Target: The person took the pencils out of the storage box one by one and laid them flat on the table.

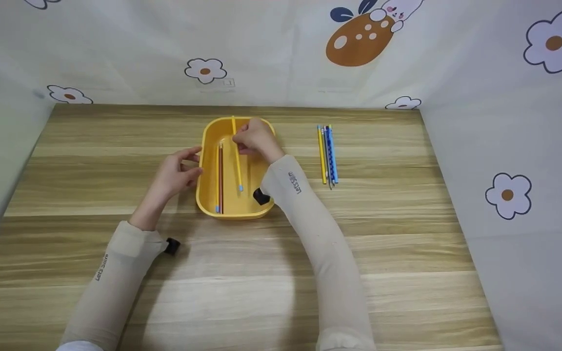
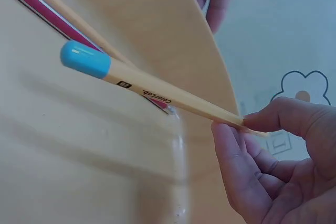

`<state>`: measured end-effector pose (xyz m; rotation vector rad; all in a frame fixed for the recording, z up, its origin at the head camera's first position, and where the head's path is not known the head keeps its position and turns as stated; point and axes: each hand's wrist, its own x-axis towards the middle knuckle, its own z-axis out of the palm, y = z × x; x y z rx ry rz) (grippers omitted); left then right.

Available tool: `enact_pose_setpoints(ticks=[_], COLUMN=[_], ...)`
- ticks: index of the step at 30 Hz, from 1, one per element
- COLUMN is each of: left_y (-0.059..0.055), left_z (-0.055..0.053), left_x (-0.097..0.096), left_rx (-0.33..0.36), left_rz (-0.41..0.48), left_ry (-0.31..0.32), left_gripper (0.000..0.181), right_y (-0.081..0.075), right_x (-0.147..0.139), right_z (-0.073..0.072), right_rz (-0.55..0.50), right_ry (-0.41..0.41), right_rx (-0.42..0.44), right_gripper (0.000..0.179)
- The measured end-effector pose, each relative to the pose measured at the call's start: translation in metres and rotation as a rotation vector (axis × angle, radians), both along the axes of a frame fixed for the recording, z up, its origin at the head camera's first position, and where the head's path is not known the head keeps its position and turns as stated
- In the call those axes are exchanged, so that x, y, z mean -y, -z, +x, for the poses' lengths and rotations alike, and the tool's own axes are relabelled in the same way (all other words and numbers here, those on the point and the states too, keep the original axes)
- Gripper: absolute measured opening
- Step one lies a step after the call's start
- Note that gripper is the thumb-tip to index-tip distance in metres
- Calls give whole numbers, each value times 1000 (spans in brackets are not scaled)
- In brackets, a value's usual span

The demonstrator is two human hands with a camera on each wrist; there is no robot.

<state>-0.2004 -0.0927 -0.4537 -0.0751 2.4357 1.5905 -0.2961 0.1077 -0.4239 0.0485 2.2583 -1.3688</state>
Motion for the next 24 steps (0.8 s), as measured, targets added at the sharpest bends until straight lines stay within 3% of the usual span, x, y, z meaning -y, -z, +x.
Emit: enact_pose_setpoints(ticks=[6, 24], left_y=[0, -1], left_z=[1, 0], left_x=[1, -1], left_rx=[-29, -34], left_rz=[-32, -51], left_ry=[8, -2], left_gripper=[56, 55], right_y=[-14, -40], right_x=[-12, -65], right_z=[-3, -15], right_rz=[-56, -53], right_ry=[37, 103], right_rx=[11, -14], right_gripper=[5, 8])
